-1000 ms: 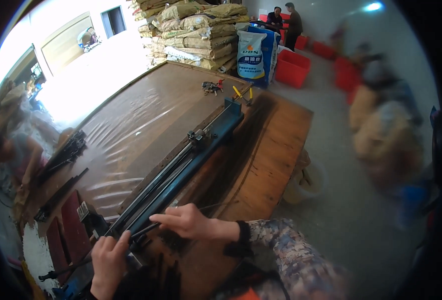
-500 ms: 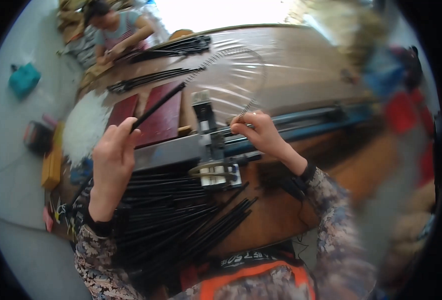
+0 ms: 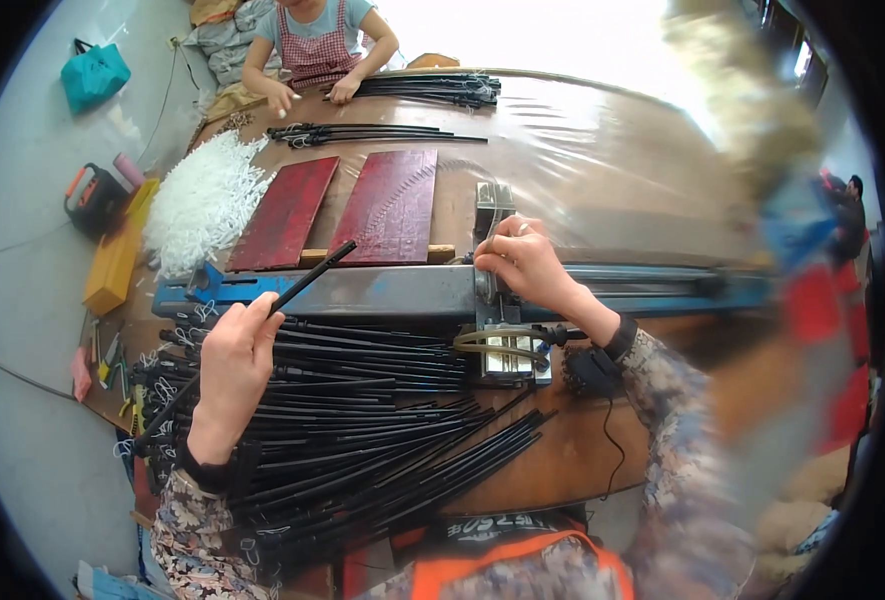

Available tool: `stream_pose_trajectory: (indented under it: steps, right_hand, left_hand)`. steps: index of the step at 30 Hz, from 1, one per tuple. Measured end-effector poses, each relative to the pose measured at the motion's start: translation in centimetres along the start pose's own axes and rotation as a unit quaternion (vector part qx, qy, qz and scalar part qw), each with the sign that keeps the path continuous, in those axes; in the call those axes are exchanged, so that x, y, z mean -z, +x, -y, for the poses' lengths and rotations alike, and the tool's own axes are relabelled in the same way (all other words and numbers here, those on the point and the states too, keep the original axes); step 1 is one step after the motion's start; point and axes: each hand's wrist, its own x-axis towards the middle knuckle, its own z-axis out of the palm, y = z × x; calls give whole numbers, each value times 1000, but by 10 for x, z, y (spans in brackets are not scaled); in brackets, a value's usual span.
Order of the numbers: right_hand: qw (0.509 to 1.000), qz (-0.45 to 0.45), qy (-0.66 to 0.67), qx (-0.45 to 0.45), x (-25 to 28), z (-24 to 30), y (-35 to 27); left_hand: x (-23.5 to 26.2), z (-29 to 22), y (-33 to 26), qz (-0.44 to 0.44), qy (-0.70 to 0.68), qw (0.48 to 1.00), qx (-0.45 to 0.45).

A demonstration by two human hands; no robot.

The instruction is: Manually picking up thin metal rods and placing them into a specialized alignment jig or machine on a workbench.

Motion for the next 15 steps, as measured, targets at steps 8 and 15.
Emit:
stream_pose_trajectory:
  steps: [8, 15]
  right_hand:
    - [971, -8, -208, 115, 9, -12, -3]
    - [909, 32, -410, -60, 140, -77, -140]
  left_hand:
    - [-26, 27, 15, -2, 22, 1000, -9]
    - [-105, 27, 45, 50, 37, 990, -124]
